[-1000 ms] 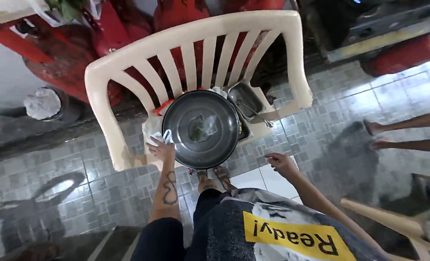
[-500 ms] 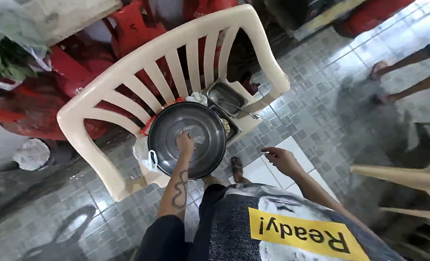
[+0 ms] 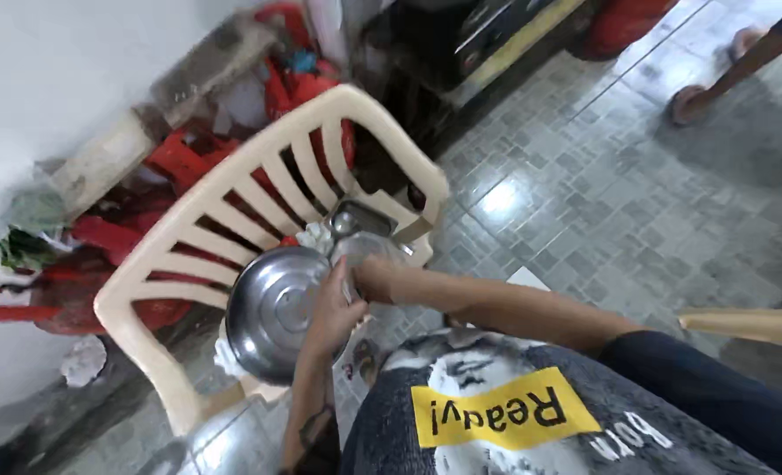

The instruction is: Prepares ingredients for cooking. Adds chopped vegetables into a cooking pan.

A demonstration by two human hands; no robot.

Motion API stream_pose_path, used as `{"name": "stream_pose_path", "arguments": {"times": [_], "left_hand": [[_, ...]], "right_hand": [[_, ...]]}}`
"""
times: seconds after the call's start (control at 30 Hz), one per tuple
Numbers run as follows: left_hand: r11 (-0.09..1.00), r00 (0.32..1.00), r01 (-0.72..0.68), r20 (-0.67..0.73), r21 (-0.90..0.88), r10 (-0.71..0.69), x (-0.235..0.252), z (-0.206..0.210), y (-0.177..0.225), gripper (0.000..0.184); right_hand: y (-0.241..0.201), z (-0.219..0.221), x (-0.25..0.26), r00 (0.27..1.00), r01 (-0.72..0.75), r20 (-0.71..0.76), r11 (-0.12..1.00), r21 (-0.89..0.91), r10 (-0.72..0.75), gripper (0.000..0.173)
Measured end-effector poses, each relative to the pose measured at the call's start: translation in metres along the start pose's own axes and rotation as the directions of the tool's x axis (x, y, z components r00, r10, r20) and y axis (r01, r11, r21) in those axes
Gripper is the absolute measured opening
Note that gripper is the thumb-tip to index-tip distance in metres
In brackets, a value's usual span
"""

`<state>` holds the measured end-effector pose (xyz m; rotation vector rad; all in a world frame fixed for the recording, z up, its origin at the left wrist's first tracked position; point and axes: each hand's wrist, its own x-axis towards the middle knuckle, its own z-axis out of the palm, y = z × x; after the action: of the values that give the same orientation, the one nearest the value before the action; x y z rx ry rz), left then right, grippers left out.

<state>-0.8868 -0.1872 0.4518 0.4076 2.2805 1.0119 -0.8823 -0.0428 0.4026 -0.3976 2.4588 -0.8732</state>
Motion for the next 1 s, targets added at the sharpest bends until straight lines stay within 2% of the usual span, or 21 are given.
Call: {"name": "stream_pose_path", "arguments": {"times": [0.13, 0.23, 0.37, 0.43, 0.6, 0.73, 0.8, 0.9, 1.0], "left_hand": [[0.984, 0.985, -0.167, -0.06, -0.059, 0.164, 0.012, 0.075, 0.067, 0.083], [0.969, 0.969, -0.242, -0.065, -0.049, 0.239, 0.037, 0.116, 0.111, 0.078], [0.945, 0.946, -0.325, 0.029, 0.043, 0.324, 0.075, 0.15, 0.166, 0.067], [0.934, 0.935, -0.349, 0.093, 0.076, 0.342, 0.1, 0.162, 0.19, 0.062], [0.92, 0.911, -0.383, 0.201, 0.082, 0.361, 0.171, 0.185, 0.238, 0.066], [0.884, 0.866, -0.466, 0.227, 0.041, 0.446, 0.25, 0.207, 0.271, 0.06], [0.878, 0.854, -0.476, 0.267, 0.051, 0.447, 0.295, 0.213, 0.294, 0.058], [0.873, 0.842, -0.486, 0.289, 0.037, 0.456, 0.37, 0.208, 0.345, 0.06], [0.839, 0.804, -0.544, 0.298, 0.018, 0.515, 0.445, 0.196, 0.405, 0.065]], "right_hand": [[0.088, -0.007, -0.057, 1.0, -0.017, 0.024, 0.997, -0.069, 0.019, 0.04], [0.134, -0.034, -0.097, 0.986, -0.169, -0.015, 0.985, -0.046, 0.168, 0.05], [0.166, -0.092, -0.139, 0.932, -0.362, -0.001, 0.931, -0.052, 0.363, 0.062], [0.19, -0.11, -0.148, 0.912, -0.411, -0.018, 0.91, -0.052, 0.41, 0.055], [0.268, -0.147, -0.153, 0.894, -0.448, -0.035, 0.894, -0.021, 0.447, 0.048], [0.329, -0.208, -0.151, 0.852, -0.521, 0.034, 0.853, -0.021, 0.522, 0.052], [0.368, -0.238, -0.142, 0.862, -0.506, 0.018, 0.863, -0.006, 0.506, 0.052], [0.413, -0.306, -0.133, 0.858, -0.513, -0.016, 0.857, -0.056, 0.513, 0.039], [0.437, -0.394, -0.139, 0.825, -0.565, -0.024, 0.824, -0.043, 0.564, 0.032]]}}
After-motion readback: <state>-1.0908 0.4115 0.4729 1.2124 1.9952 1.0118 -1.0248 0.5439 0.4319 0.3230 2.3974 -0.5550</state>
